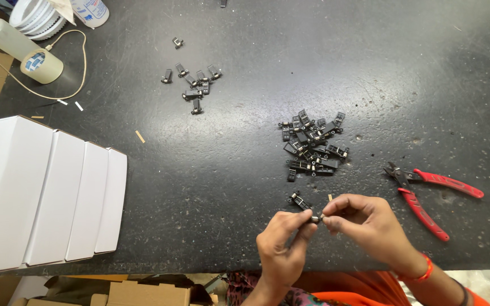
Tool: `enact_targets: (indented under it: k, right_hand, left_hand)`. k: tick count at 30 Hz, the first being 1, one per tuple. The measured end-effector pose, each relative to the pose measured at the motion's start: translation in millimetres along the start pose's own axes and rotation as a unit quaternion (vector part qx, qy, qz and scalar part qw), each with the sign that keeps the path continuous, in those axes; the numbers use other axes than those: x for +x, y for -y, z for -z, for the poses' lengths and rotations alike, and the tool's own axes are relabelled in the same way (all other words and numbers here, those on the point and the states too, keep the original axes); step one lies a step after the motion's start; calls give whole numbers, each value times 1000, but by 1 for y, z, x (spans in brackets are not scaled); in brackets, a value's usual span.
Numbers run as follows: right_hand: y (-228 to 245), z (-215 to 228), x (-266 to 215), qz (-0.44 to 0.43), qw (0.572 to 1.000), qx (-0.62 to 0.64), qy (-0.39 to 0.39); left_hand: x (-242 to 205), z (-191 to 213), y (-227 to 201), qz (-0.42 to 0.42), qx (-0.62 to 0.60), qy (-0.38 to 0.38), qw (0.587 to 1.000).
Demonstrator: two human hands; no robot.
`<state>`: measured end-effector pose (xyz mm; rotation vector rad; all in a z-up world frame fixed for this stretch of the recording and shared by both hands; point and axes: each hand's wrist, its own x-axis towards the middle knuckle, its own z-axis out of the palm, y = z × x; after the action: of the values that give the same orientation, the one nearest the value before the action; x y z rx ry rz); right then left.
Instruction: The person repeatedly picks small black plastic components from a pile on a dark workbench, inserts a thin wooden stick into each component, and uses red-handled pliers to press or secure the assembly. Completed units are placed back on the table while the process continues.
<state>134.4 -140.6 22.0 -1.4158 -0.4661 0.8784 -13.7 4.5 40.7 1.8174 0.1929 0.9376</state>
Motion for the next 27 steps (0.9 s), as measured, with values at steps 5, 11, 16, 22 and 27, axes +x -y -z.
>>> enact_targets:
  k: [5,11,16,22,27]
  right_hand:
    - [-8,10,15,-70,992,77,73]
    - [-35,3,49,-12,985,162,-61]
    - [-55,14,47,65,985,51,-151]
    - [-67,22,43,93,983,44,-153]
    - [-68,22,43,86,984,30,-152]
  left_hand:
    - [6,3,4,-69,31,8,997]
    - [66,7,62,64,36,-42,996]
    - [161,45,115,193,165,-141,957]
    - [126,46,95,117,175,81,974]
    - [62,7,50,123,299,227,919]
